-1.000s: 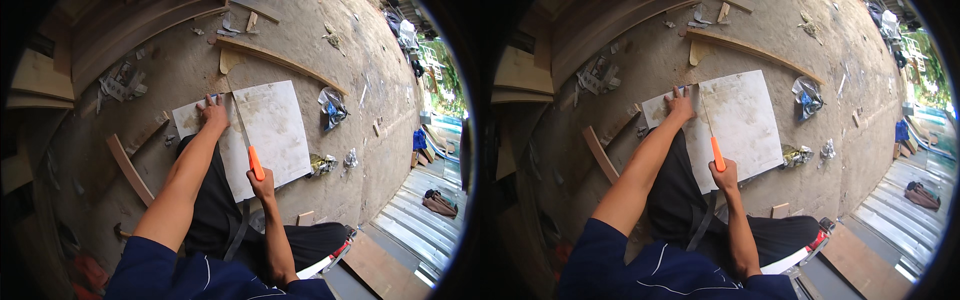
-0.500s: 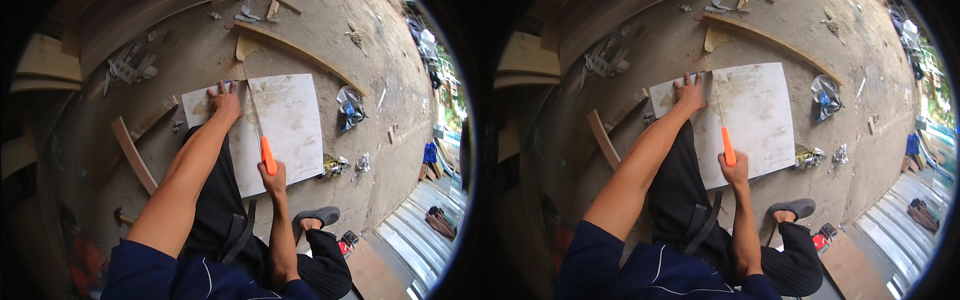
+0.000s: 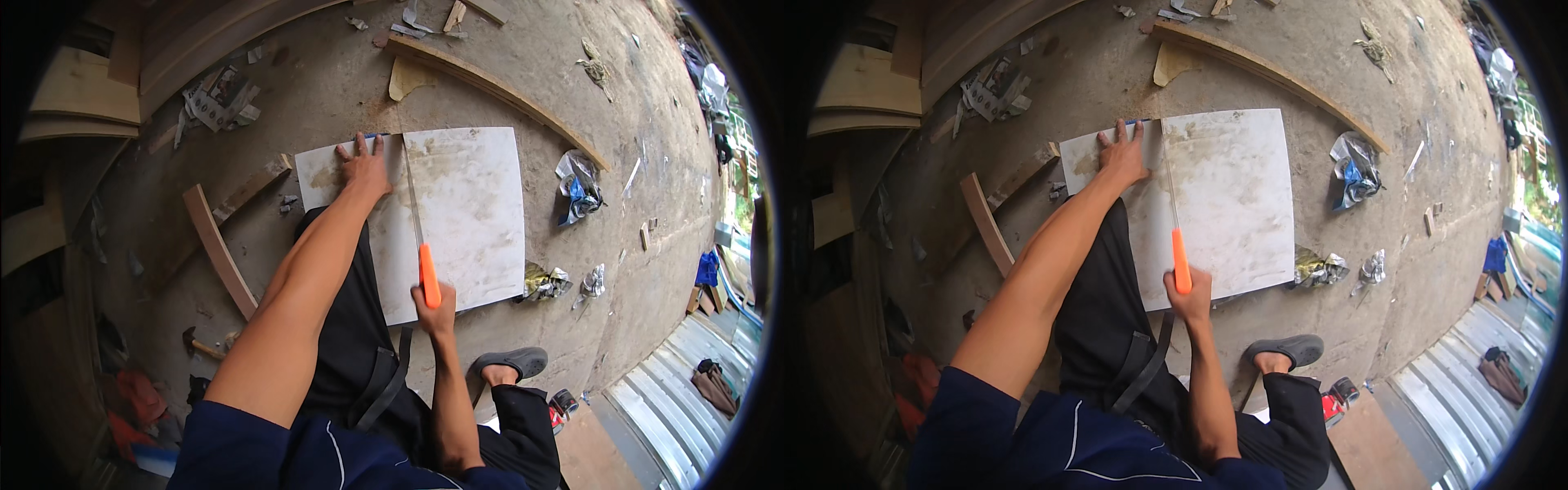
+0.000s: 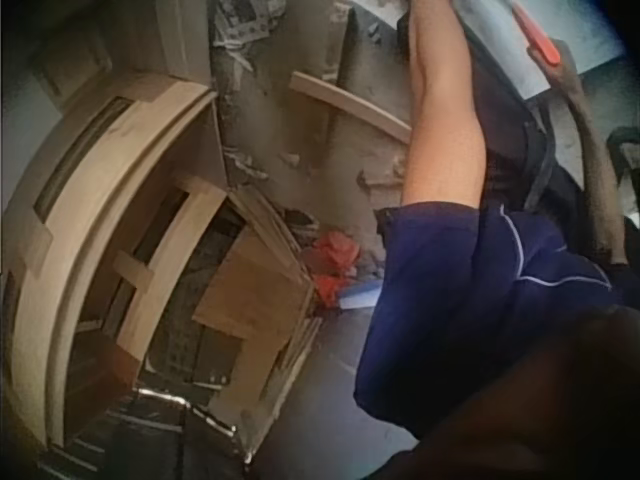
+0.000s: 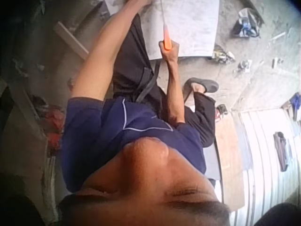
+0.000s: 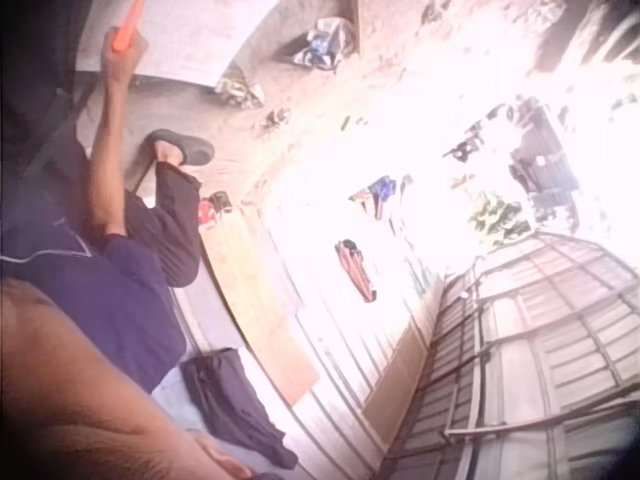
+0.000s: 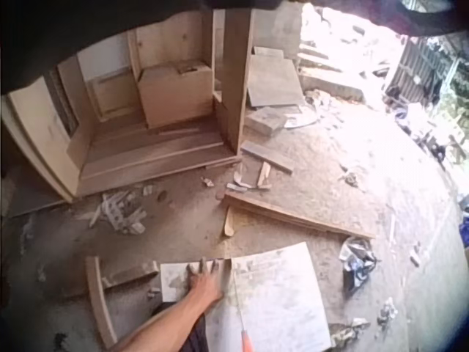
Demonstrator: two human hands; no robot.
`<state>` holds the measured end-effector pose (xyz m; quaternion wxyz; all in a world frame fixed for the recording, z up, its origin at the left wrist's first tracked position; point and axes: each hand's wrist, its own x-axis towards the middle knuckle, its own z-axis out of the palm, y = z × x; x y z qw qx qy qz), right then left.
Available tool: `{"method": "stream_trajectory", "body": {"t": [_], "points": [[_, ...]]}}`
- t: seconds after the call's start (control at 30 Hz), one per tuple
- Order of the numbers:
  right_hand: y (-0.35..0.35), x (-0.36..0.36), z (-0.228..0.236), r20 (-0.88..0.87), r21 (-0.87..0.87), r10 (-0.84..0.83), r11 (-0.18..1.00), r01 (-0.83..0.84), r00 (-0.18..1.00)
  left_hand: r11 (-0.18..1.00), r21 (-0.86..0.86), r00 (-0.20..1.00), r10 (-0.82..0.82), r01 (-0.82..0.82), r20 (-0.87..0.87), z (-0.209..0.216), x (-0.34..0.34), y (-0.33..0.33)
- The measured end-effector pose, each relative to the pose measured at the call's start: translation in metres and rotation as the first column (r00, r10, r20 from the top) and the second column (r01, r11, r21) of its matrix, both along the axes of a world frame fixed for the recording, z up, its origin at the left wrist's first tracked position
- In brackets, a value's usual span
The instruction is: The person uses a hand saw to cut a white ceramic tile placed on the floor. They repeatedly saw along a marked line, adjusting the tile's position as needed, and continue cutting until the tile is split into two pieces.
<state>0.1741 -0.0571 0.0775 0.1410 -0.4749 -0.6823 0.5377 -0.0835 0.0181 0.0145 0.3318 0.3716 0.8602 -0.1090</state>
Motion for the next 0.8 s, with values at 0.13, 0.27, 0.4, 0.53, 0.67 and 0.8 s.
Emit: {"method": "stream_trajectory", "body": {"t": [0.13,0.27,0.4,0.53,0.67,0.8], "points": [[0.058,-0.051,-0.029,-0.012,-0.041,-0.031,0.999,0.030,0.999,1.000,0.010,1.000,-0.008,0.008,0.001,0.001,0.005,0.009],[0.020,-0.014,-0.031,-0.022,-0.061,-0.095,0.994,0.093,0.995,1.000,-0.001,1.000,-0.005,0.005,0.024,0.003,0.004,0.007],[-0.027,0.021,-0.003,-0.013,0.021,-0.012,1.000,0.013,1.000,1.000,-0.018,1.000,0.002,-0.002,0.000,0.001,0.001,0.001],[0.029,-0.026,-0.017,0.059,0.034,0.031,0.999,-0.033,0.998,1.000,-0.014,0.998,0.024,-0.023,0.061,0.008,0.000,0.005],[0.070,-0.072,-0.032,0.023,-0.043,-0.065,0.997,0.066,0.998,1.000,-0.025,0.999,-0.012,0.014,0.051,0.007,0.004,0.008],[-0.003,0.011,-0.019,0.007,0.024,-0.007,1.000,0.007,1.000,1.000,-0.026,0.999,-0.002,0.003,0.040,0.004,-0.003,0.002]]}}
